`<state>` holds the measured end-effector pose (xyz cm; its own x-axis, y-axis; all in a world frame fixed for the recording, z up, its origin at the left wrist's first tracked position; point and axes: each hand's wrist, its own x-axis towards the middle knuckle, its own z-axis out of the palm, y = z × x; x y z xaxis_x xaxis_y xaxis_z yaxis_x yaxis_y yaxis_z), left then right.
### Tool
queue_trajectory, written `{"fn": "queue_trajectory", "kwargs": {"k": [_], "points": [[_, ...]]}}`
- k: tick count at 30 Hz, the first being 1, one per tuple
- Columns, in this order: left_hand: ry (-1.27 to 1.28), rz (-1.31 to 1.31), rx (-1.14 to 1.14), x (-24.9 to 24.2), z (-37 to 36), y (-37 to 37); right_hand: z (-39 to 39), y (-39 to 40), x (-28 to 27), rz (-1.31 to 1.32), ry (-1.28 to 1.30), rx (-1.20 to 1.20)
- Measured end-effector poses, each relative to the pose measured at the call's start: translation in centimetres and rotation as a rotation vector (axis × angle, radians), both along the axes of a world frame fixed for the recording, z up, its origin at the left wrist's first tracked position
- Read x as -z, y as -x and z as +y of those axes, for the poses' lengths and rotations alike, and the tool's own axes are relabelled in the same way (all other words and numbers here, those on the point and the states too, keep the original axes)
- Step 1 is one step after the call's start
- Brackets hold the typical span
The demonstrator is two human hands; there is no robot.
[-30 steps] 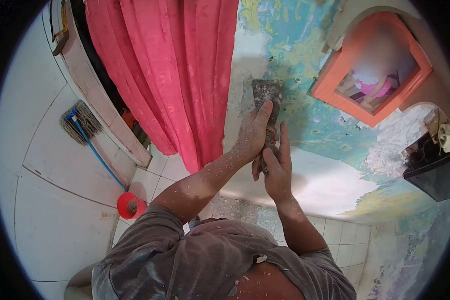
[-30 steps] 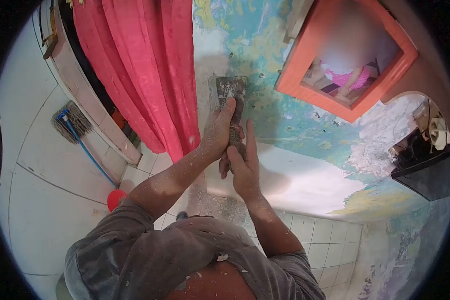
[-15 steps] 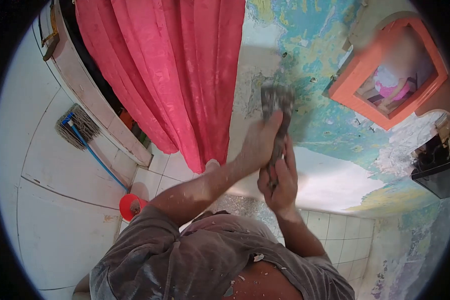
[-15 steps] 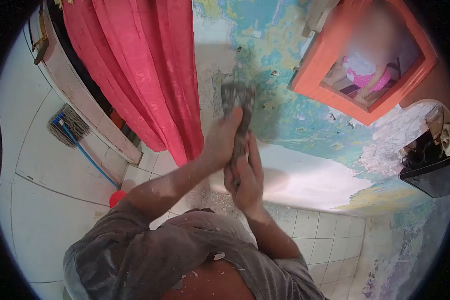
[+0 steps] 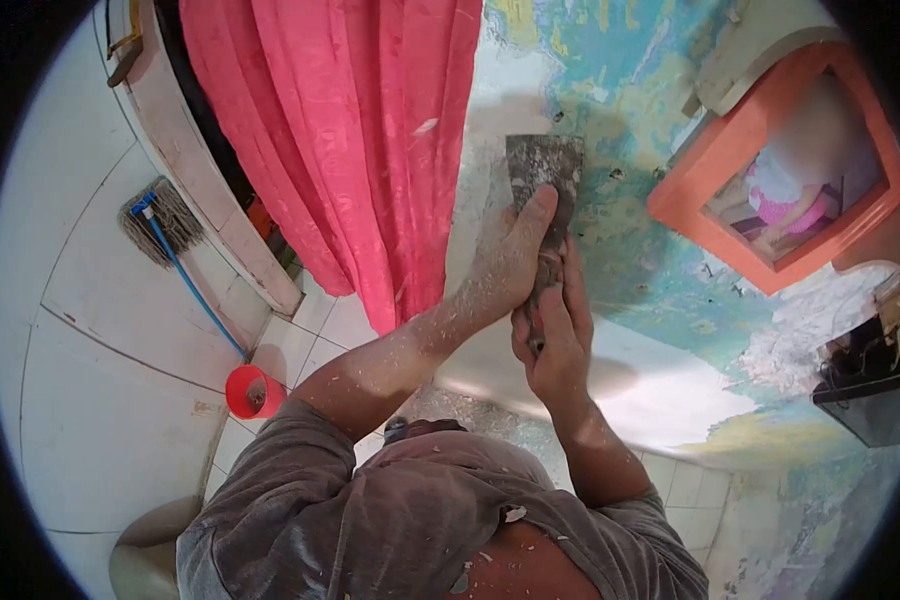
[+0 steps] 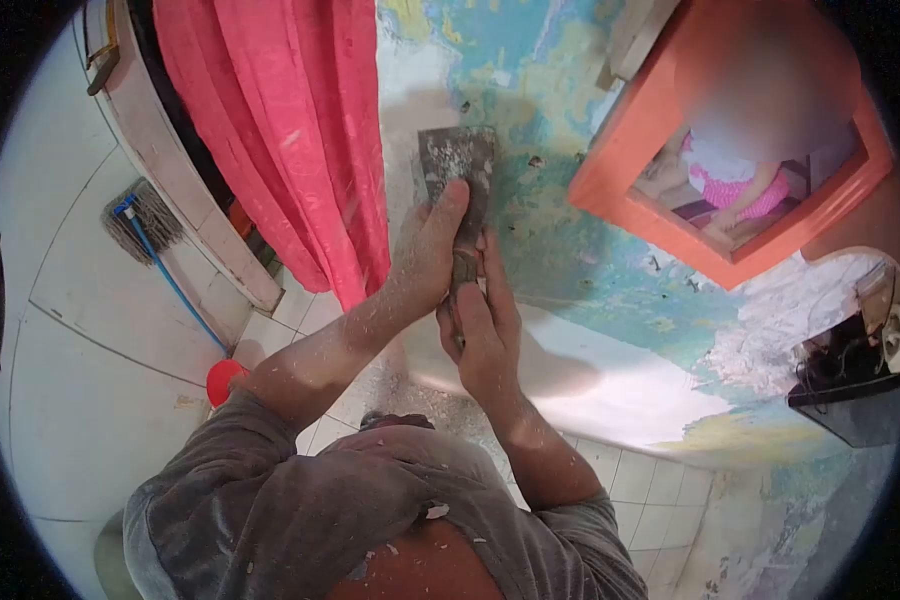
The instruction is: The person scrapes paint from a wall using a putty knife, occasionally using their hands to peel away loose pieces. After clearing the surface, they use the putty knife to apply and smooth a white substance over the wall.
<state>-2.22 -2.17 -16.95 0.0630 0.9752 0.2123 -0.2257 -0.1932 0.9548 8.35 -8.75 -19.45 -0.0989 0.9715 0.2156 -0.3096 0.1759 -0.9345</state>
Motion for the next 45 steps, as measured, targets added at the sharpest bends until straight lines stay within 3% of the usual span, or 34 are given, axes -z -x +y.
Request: {"fn": "queue_trajectory", "kwargs": {"k": [3,6,8,13,16,19,24,27,28,29,31,33,35,38,43,45], "points": [[0.079,-0.048,0.015,0.7,-2.3,-1.3,-1.6,-1.1,2.3,-0.234,-0.139,0.047],[0.065,0.012,0.043,-0.1,-1.4,-1.0,-1.7,-0.5,2.2,-0.042,-0.002,0.078],[0.084,-0.009,0.072,0.7,-0.6,-0.9,-1.5,-0.2,0.7,0.078,0.038,-0.028],[0.072,0.028,0.066,0.9,-1.6,-1.0,-2.9,-1.0,1.0,0.066,0.015,-0.024],[-0.108,0.162,-0.073,1.3,-0.7,-1.2,-1.3,-0.3,0.2,0.075,0.040,-0.002],[0.015,-0.035,0.062,0.6,-0.4,-0.9,0.0,-1.1,1.4,0.040,-0.005,-0.061],[-0.119,0.025,-0.239,2.2,-0.7,-2.8,-0.5,-1.5,2.4,0.036,-0.045,-0.033],[-0.015,-0.023,-0.125,-2.5,0.4,-0.5,1.1,-0.2,-1.4,0.071,-0.036,-0.008],[-0.045,-0.197,-0.094,-4.3,0.1,-0.4,1.5,0.1,-2.9,0.039,-0.071,-0.053],[-0.052,-0.193,-0.100,-4.4,0.0,0.0,1.7,0.5,-3.8,0.010,-0.110,-0.100],[-0.030,-0.006,-0.071,-3.7,-0.2,0.5,-0.9,0.0,-0.2,0.050,-0.115,-0.084],[-0.371,0.167,-0.324,1.6,-0.8,-1.7,-1.2,-0.1,0.7,0.075,-0.123,-0.069],[-0.211,0.159,-0.120,-0.1,-0.7,-0.5,-1.4,0.0,0.2,0.134,0.076,-0.086],[0.056,0.086,0.065,-1.7,-0.4,0.8,0.0,0.1,0.3,0.100,-0.035,-0.130],[-0.051,0.052,-0.021,-0.8,-2.1,-0.5,-1.2,-0.3,0.9,0.041,-0.076,-0.135],[-0.058,0.072,-0.055,-1.2,-1.4,-0.3,-0.5,0.2,0.6,0.151,-0.009,-0.086]]}}
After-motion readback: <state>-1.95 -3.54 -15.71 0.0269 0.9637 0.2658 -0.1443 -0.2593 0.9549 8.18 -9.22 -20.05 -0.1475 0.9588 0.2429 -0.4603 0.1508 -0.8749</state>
